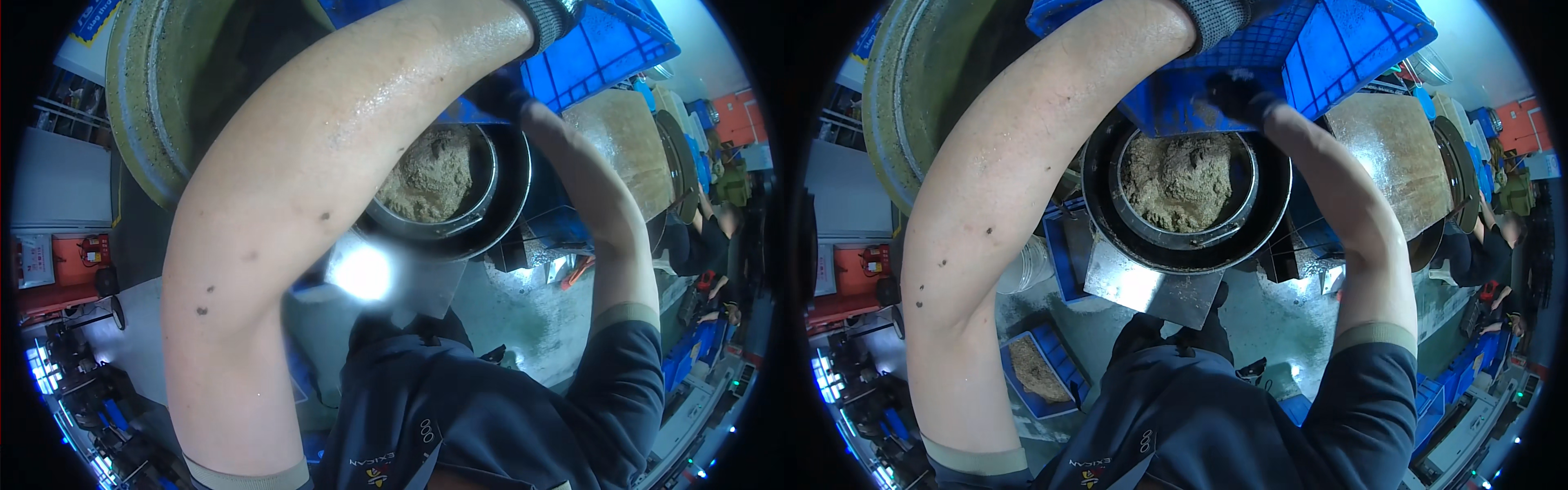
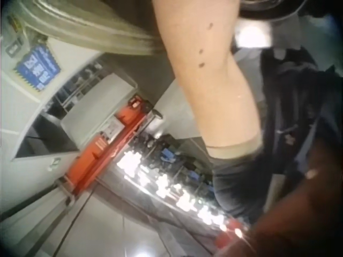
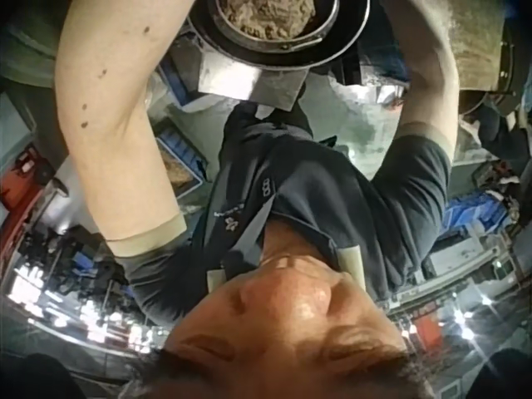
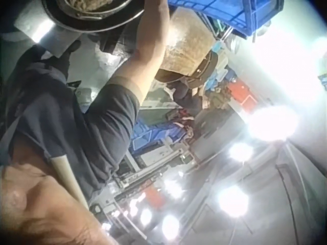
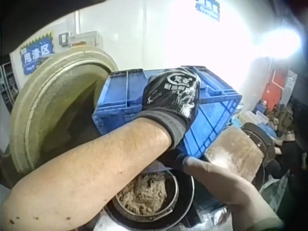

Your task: Emptying crates of slurry into an industrial centrifugal separator and managing material containers on a factory floor.

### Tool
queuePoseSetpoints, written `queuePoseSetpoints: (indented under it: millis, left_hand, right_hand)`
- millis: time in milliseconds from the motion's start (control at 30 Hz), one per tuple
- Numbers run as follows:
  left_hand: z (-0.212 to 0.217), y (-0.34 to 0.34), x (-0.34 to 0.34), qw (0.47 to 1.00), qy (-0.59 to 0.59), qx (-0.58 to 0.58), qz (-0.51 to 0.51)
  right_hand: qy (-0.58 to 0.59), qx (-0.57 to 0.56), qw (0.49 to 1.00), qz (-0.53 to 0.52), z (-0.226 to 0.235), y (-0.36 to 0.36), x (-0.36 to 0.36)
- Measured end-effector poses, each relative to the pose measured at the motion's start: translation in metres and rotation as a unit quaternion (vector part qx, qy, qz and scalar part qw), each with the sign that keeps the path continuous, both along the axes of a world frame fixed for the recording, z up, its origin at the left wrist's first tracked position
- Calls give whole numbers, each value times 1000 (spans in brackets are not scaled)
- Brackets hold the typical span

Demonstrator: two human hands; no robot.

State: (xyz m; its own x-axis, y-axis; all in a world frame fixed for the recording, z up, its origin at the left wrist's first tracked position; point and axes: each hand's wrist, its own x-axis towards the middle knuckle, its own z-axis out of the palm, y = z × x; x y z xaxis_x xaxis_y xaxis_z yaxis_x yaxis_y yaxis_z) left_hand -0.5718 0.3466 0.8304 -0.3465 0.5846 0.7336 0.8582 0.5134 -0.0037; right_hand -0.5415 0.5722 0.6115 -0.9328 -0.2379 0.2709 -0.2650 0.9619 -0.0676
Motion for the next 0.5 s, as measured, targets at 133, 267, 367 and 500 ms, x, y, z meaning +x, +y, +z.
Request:
queuePoseSetpoints:
  millis: [133,267,367,500]
  left_hand:
    - [1,-7,-5,1000,5,3,16]
    - [5,-1,1,1000,11,5,5]
    - [6,7,7,1000,15,4,-15]
    - [6,6,6,999,29,-12,-7]
  right_hand:
    - [-109,-296,949,-11,2,-64,48]
    - [-70,-153,986,0,27,-30,32]
    - [-19,-165,986,-30,-20,-14,30]
    - [106,-79,984,119,-42,-53,41]
